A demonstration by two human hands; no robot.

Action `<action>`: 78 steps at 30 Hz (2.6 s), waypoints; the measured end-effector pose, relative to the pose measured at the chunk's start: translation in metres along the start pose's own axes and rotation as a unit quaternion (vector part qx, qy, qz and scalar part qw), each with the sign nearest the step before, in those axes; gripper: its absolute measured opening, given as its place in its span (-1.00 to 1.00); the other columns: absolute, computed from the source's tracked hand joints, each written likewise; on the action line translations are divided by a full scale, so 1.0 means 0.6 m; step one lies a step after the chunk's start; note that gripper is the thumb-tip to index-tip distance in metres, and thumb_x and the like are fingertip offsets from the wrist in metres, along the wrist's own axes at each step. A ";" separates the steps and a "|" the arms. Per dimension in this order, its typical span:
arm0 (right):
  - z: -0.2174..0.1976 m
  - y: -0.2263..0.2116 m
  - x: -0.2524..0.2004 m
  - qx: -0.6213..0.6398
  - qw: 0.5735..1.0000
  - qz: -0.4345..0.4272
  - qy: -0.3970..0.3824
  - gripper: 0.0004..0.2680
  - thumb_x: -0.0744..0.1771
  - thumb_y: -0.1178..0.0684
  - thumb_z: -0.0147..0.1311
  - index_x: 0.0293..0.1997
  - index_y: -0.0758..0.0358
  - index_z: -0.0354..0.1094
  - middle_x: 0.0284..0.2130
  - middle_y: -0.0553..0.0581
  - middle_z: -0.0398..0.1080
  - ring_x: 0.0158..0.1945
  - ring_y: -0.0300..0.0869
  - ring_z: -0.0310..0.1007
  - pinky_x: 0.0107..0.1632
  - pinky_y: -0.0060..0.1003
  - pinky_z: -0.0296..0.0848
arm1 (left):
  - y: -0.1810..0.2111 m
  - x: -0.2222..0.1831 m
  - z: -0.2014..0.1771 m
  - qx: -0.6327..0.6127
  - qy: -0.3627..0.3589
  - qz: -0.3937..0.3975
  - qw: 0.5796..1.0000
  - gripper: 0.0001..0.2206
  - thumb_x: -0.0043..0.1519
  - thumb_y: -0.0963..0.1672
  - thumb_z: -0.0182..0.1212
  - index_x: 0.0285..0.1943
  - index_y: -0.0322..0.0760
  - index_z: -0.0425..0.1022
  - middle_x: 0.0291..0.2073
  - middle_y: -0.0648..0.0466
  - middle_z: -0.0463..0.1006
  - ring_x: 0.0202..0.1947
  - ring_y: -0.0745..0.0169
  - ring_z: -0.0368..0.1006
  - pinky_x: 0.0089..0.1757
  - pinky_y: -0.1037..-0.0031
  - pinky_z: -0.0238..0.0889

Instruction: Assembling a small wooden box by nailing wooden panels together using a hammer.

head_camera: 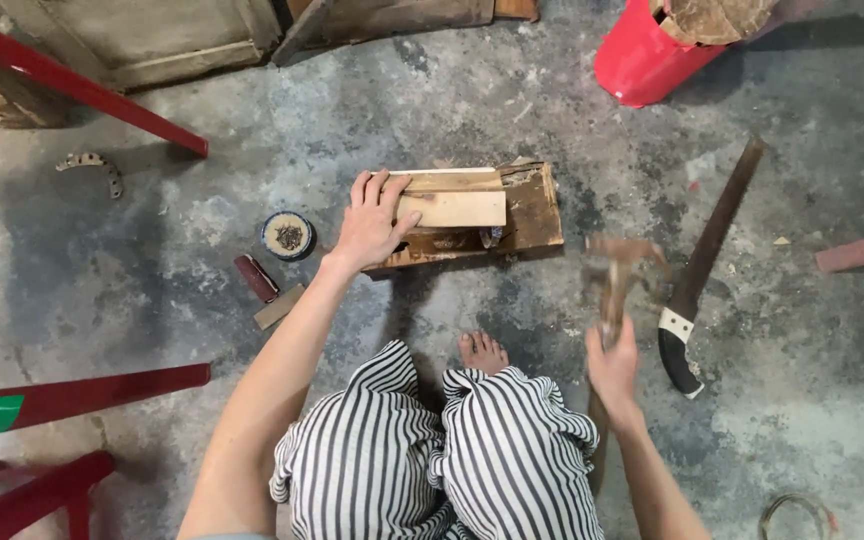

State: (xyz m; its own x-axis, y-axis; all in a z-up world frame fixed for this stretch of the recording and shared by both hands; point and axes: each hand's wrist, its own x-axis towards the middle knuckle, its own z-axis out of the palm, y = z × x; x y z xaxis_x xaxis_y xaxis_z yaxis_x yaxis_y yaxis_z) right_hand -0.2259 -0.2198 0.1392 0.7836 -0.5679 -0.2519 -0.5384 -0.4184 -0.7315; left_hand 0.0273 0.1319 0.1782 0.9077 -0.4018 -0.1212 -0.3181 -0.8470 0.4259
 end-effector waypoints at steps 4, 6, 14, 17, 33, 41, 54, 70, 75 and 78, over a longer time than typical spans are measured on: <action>0.072 -0.057 0.085 0.010 0.998 -0.063 -0.023 -0.56 0.34 0.03 0.18 0.35 0.36 0.18 -0.05 0.58 0.41 0.03 0.35 0.46 0.01 0.17 0.44 | -0.003 -0.003 0.003 -0.001 -0.003 -0.003 1.000 -0.46 0.43 0.18 -0.16 0.54 0.09 0.00 0.42 -0.11 0.03 0.50 -0.23 -0.31 0.11 -0.29 0.20; 0.106 -0.067 0.096 -0.007 0.996 -0.076 -0.052 -0.59 0.33 0.00 0.18 0.32 0.27 0.22 -0.10 0.51 0.46 -0.02 0.30 0.51 -0.02 0.12 0.47 | -0.001 -0.002 0.001 -0.003 0.000 -0.001 1.000 -0.46 0.43 0.18 -0.17 0.54 0.07 0.01 0.41 -0.12 0.03 0.50 -0.24 -0.31 0.11 -0.30 0.19; 0.164 -0.049 0.101 0.018 0.983 -0.073 -0.167 -0.62 0.35 -0.01 0.17 0.33 0.21 0.29 -0.11 0.45 0.53 -0.09 0.21 0.58 -0.13 0.00 0.54 | 0.009 -0.010 -0.007 0.008 0.002 0.003 1.000 -0.47 0.43 0.15 -0.14 0.53 0.04 0.04 0.40 -0.13 0.05 0.49 -0.25 -0.27 0.18 -0.28 0.11; 0.164 -0.066 0.108 0.000 0.983 -0.091 -0.160 -0.61 0.33 0.03 0.21 0.31 0.26 0.30 -0.11 0.48 0.52 -0.05 0.24 0.56 -0.17 0.04 0.53 | 0.009 -0.008 -0.008 0.007 -0.005 0.003 1.000 -0.48 0.44 0.16 -0.16 0.53 0.05 0.03 0.40 -0.11 0.04 0.49 -0.24 -0.30 0.19 -0.29 0.07; 0.160 -0.086 0.110 -0.053 0.979 -0.113 -0.162 -0.61 0.31 0.02 0.18 0.30 0.21 0.30 -0.14 0.51 0.52 -0.03 0.30 0.54 -0.11 0.12 0.52 | 0.012 -0.011 0.001 0.008 0.009 -0.006 1.000 -0.47 0.41 0.16 -0.08 0.52 0.07 0.08 0.39 -0.09 0.05 0.49 -0.24 -0.26 0.26 -0.34 -0.12; 0.155 -0.108 0.104 -0.046 0.981 -0.102 -0.161 -0.58 0.32 0.02 0.17 0.34 0.22 0.26 -0.11 0.52 0.51 -0.01 0.30 0.53 -0.09 0.13 0.52 | 0.012 -0.010 0.002 0.007 0.019 -0.008 1.000 -0.47 0.39 0.16 -0.06 0.51 0.07 0.09 0.39 -0.09 0.07 0.49 -0.25 -0.24 0.26 -0.33 -0.13; 0.158 -0.112 0.100 -0.045 0.981 -0.101 -0.158 -0.57 0.32 0.01 0.16 0.35 0.24 0.26 -0.12 0.57 0.50 -0.01 0.36 0.51 -0.09 0.17 0.49 | 0.004 -0.002 0.014 0.019 0.024 -0.004 1.000 -0.46 0.39 0.17 -0.08 0.52 0.11 0.07 0.38 -0.09 0.07 0.49 -0.23 -0.23 0.27 -0.31 -0.13; 0.165 -0.078 0.112 -0.045 0.976 -0.117 -0.179 -0.60 0.36 0.02 0.10 0.37 0.26 0.21 -0.11 0.58 0.48 -0.01 0.36 0.51 -0.14 0.18 0.51 | 0.009 -0.005 0.017 0.024 0.022 -0.015 0.999 -0.45 0.38 0.18 -0.09 0.52 0.13 0.07 0.40 -0.09 0.07 0.50 -0.21 -0.23 0.28 -0.29 -0.15; 0.153 -0.097 0.091 -0.026 0.980 -0.098 -0.169 -0.60 0.37 0.00 0.08 0.37 0.27 0.21 -0.10 0.60 0.48 -0.02 0.37 0.51 -0.12 0.16 0.51 | 0.016 -0.010 0.014 0.012 0.015 -0.018 1.000 -0.45 0.39 0.17 -0.08 0.52 0.09 0.07 0.40 -0.10 0.06 0.51 -0.21 -0.26 0.21 -0.22 0.10; 0.164 -0.084 0.101 -0.053 0.978 -0.108 -0.169 -0.60 0.37 -0.01 0.08 0.38 0.26 0.20 -0.08 0.59 0.48 -0.02 0.35 0.52 -0.12 0.17 0.52 | 0.015 -0.008 0.009 0.006 0.019 -0.014 1.000 -0.45 0.38 0.16 -0.06 0.52 0.06 0.08 0.39 -0.11 0.07 0.50 -0.23 -0.26 0.18 -0.21 0.17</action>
State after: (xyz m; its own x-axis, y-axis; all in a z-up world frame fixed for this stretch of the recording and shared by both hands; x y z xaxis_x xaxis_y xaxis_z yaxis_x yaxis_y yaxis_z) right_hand -0.1205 -0.1635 0.0985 0.9305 -0.1997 -0.3070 -0.3646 -0.5841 -0.7252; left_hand 0.0184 0.1245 0.1779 0.9258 -0.3649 -0.0983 -0.2960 -0.8619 0.4117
